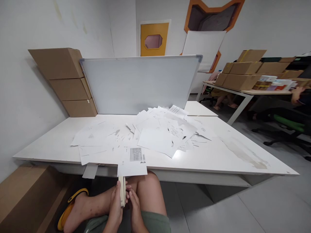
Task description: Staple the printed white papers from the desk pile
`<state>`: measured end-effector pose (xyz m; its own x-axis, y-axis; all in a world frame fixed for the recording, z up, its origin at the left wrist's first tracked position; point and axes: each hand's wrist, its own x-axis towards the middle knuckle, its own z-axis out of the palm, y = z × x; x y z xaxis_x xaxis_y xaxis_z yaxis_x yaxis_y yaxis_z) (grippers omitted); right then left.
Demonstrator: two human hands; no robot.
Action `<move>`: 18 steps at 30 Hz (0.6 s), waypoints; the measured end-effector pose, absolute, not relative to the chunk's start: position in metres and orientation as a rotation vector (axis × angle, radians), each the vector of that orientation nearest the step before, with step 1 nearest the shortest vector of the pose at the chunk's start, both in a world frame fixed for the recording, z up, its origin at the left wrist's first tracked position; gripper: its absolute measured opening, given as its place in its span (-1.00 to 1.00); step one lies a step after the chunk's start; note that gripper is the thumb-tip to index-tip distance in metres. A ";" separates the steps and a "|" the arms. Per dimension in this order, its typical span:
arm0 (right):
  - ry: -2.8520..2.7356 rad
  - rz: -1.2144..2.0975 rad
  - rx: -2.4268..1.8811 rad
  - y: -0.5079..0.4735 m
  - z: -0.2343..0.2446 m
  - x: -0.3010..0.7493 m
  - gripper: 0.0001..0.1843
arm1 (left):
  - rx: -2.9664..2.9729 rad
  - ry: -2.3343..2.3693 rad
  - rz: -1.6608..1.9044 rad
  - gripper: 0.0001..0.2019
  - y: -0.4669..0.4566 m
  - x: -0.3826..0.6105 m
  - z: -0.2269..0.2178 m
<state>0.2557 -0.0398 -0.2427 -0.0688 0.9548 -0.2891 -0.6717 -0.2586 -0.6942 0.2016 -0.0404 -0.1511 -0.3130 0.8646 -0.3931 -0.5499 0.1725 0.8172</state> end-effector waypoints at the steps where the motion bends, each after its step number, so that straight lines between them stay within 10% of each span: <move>1: -0.461 1.657 -0.854 -0.039 -0.242 0.255 -0.47 | 0.381 1.225 1.468 -0.39 -0.040 0.200 -0.153; 18: -0.639 1.641 -0.763 -0.031 -0.234 0.257 -0.49 | 0.258 1.082 1.361 -0.67 -0.002 0.177 -0.140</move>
